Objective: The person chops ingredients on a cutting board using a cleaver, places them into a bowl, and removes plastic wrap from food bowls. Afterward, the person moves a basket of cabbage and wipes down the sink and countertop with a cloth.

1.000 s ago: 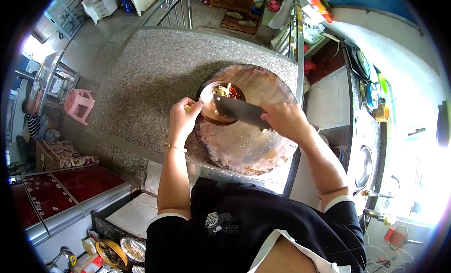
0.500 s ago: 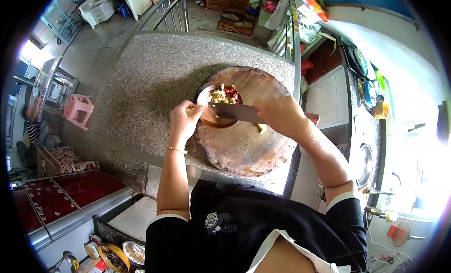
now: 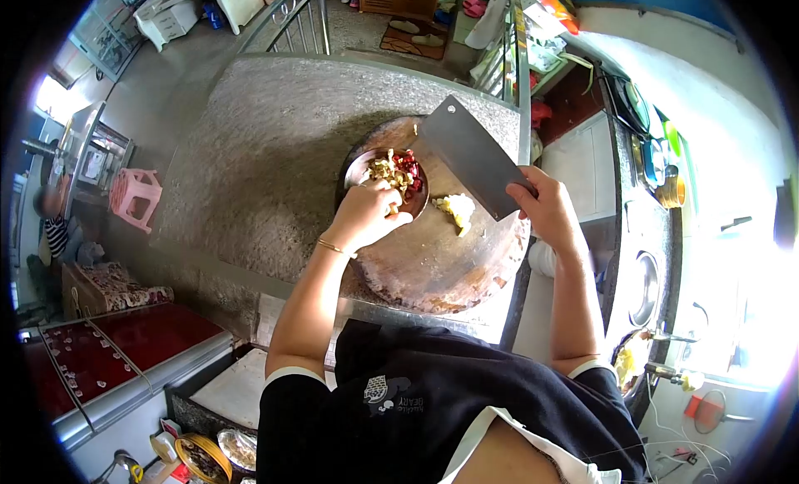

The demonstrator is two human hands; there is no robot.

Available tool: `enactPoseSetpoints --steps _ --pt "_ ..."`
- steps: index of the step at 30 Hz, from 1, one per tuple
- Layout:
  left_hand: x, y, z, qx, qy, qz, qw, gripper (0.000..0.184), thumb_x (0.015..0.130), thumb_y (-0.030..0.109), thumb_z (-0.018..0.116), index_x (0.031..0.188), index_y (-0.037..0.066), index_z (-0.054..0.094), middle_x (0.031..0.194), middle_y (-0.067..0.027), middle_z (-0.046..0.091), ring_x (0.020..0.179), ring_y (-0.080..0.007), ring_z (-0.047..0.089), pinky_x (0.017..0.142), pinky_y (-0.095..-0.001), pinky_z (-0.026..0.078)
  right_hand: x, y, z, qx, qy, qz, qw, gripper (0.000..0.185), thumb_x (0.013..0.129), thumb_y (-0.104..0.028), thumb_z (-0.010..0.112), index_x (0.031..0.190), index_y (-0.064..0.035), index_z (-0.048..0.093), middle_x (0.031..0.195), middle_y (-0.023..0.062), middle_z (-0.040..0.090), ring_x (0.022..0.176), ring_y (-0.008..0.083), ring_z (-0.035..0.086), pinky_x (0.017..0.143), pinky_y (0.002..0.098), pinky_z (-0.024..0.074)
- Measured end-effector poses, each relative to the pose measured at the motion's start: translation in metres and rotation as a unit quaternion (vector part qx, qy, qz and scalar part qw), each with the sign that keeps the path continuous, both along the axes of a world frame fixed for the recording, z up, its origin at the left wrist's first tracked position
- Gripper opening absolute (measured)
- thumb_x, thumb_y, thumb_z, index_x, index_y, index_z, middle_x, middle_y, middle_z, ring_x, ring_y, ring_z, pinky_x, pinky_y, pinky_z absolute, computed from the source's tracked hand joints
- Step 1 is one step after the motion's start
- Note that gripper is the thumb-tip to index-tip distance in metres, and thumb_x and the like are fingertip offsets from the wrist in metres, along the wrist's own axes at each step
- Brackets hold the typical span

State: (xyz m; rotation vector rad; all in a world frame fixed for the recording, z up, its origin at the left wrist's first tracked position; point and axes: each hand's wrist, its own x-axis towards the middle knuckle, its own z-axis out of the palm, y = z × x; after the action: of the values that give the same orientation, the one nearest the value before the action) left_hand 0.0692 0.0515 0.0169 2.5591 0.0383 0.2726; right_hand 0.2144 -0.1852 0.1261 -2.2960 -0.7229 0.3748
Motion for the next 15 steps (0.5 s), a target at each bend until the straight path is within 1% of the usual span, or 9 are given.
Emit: enactPoseSetpoints --steps 3,4,6,7,8,10,11,12,15 --pt "-0.002 0.003 0.012 -0.112 0.035 -0.001 0.993 0.025 0.077 0.028 0.068 0.081 0.004 0.063 0.074 -0.0080 0.058 0.065 -0.0208 0.057 0.061 -0.0318 0.046 -0.003 -0.008 -0.010 0.038 0.046 -0.015 0.998 0.029 0.080 -0.015 0.063 0.104 0.0006 0.057 0.066 0.0105 0.060 0.049 0.0118 0.054 0.050 0.0274 0.0434" --pt "-0.001 0.005 0.015 -0.152 0.049 0.008 0.987 0.023 0.078 0.027 0.066 0.080 0.004 0.062 0.080 -0.0095 0.062 0.072 -0.0249 0.060 0.067 -0.0341 0.047 -0.004 -0.009 -0.016 0.041 0.047 -0.019 0.998 0.029 0.080 -0.015 0.063 0.104 0.0006 0.057 0.066 0.0105 0.060 0.049 0.0118 0.054 0.050 0.0274 0.0434" --pt "0.005 0.011 0.014 -0.099 -0.076 0.033 0.992 0.021 0.079 0.025 0.065 0.084 0.005 0.062 0.080 -0.0081 0.062 0.072 -0.0221 0.060 0.066 -0.0321 0.047 -0.004 -0.008 -0.029 0.057 0.069 -0.003 0.996 0.029 0.080 -0.014 0.063 0.103 0.0016 0.057 0.065 0.0099 0.059 0.049 0.0118 0.053 0.050 0.0274 0.0434" --pt "0.010 0.009 0.013 -0.151 -0.071 0.094 0.982 0.017 0.080 0.020 0.064 0.086 0.005 0.061 0.080 -0.0068 0.062 0.071 -0.0191 0.060 0.063 -0.0299 0.048 -0.005 -0.008 -0.032 0.048 0.070 0.007 0.996 0.028 0.080 -0.014 0.063 0.102 0.0021 0.057 0.065 0.0100 0.060 0.049 0.0121 0.054 0.050 0.0271 0.0437" --pt "0.016 0.008 0.015 -0.176 -0.125 0.119 0.969 0.015 0.081 0.015 0.063 0.091 0.004 0.061 0.081 -0.0064 0.062 0.068 -0.0136 0.059 0.060 -0.0262 0.048 -0.008 -0.006 -0.033 0.050 0.071 0.007 0.996 0.028 0.080 -0.014 0.063 0.102 0.0021 0.057 0.065 0.0100 0.060 0.049 0.0121 0.054 0.050 0.0271 0.0437" --pt "0.031 0.009 0.011 -0.284 -0.188 0.138 0.930 0.017 0.082 0.010 0.063 0.096 0.002 0.060 0.081 -0.0061 0.061 0.066 -0.0102 0.057 0.059 -0.0234 0.047 -0.015 -0.003 -0.033 0.051 0.087 0.019 0.995 0.027 0.080 -0.014 0.063 0.100 0.0024 0.057 0.065 0.0103 0.060 0.050 0.0120 0.054 0.051 0.0273 0.0439" --pt "0.035 0.007 0.017 -0.400 -0.150 0.138 0.894 0.020 0.082 0.008 0.063 0.101 0.001 0.059 0.078 -0.0056 0.061 0.065 -0.0085 0.054 0.058 -0.0216 0.046 -0.018 -0.002 -0.032 0.045 0.085 0.017 0.995 0.026 0.080 -0.014 0.062 0.100 0.0020 0.057 0.066 0.0096 0.060 0.051 0.0114 0.053 0.051 0.0274 0.0442" --pt "0.037 0.012 0.017 -0.399 -0.149 0.138 0.894 0.020 0.082 0.008 0.063 0.101 0.001 0.059 0.078 -0.0056 0.061 0.065 -0.0085 0.054 0.058 -0.0216 0.046 -0.019 -0.003 -0.033 0.046 0.086 0.017 0.995 0.026 0.080 -0.014 0.062 0.100 0.0020 0.057 0.066 0.0096 0.060 0.051 0.0114 0.053 0.051 0.0274 0.0442" --pt "0.043 0.025 0.017 -0.416 -0.024 0.053 0.907 0.019 0.084 0.005 0.060 0.102 -0.001 0.058 0.083 -0.0058 0.062 0.072 -0.0084 0.056 0.062 -0.0200 0.046 -0.020 -0.009 -0.038 0.062 0.097 0.023 0.993 0.027 0.081 -0.014 0.062 0.102 0.0024 0.057 0.067 0.0097 0.060 0.051 0.0106 0.052 0.050 0.0268 0.0439"
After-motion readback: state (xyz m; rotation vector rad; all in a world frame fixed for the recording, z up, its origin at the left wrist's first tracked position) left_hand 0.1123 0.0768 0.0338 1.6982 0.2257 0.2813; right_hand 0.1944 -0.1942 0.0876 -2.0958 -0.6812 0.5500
